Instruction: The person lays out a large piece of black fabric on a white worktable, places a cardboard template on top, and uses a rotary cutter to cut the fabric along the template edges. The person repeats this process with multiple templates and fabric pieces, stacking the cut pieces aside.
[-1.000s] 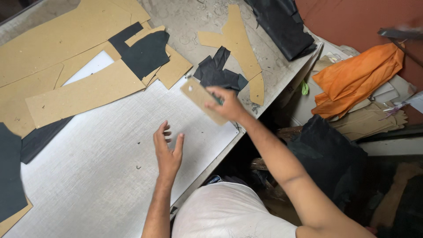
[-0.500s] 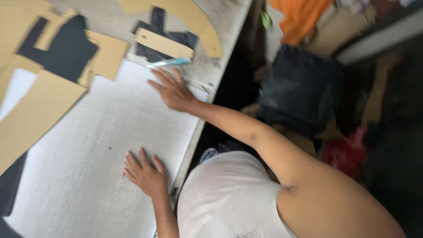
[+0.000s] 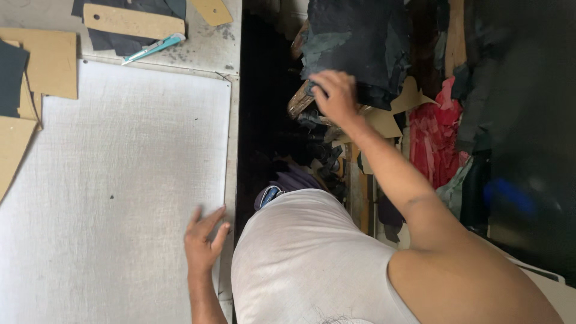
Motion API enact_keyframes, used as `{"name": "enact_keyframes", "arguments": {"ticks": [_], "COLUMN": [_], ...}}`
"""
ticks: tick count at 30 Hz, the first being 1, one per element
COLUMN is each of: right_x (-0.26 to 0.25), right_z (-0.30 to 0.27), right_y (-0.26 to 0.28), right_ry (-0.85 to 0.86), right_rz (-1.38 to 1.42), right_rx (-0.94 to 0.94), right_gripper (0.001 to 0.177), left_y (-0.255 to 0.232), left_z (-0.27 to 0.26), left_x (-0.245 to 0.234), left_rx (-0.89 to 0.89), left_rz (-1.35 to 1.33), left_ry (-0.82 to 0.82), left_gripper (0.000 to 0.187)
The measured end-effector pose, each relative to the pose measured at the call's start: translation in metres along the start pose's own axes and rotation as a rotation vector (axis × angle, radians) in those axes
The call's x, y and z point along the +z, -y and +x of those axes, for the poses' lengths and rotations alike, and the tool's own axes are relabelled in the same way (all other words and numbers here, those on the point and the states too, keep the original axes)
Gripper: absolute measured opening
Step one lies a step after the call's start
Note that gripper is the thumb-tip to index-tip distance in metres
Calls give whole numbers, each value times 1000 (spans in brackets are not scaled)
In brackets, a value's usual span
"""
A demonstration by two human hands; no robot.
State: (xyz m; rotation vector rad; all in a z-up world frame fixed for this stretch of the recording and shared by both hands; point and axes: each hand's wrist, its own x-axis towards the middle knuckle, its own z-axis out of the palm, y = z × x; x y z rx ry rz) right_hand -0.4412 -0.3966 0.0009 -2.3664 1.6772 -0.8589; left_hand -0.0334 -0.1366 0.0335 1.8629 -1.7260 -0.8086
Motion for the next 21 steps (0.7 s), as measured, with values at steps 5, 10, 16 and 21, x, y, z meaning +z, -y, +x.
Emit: {"name": "enact_keyframes", "arguments": {"ticks": [5,10,16,21], "right_x": [-34,-32,-50,-33], "right_z": [-10,6,47,76], "right_y": [-76,-117,-91,83], "right_ry": [65,141,-297,62], "right_rz": [-79,246,154,1103], "right_rx": [127,283,194,241], "right_gripper": [24,18,15,7], "left_y": [-20,-11,2,-18], "left_z": [7,-12,-43,-34], "left_x": [1,-9,-12,-13], "left_rx": [162,204,42,10], "left_rz": [-254,-284,-337,-471], "left_ry": [-198,-236,-307,-412], "left_gripper": [19,21,14,24]}}
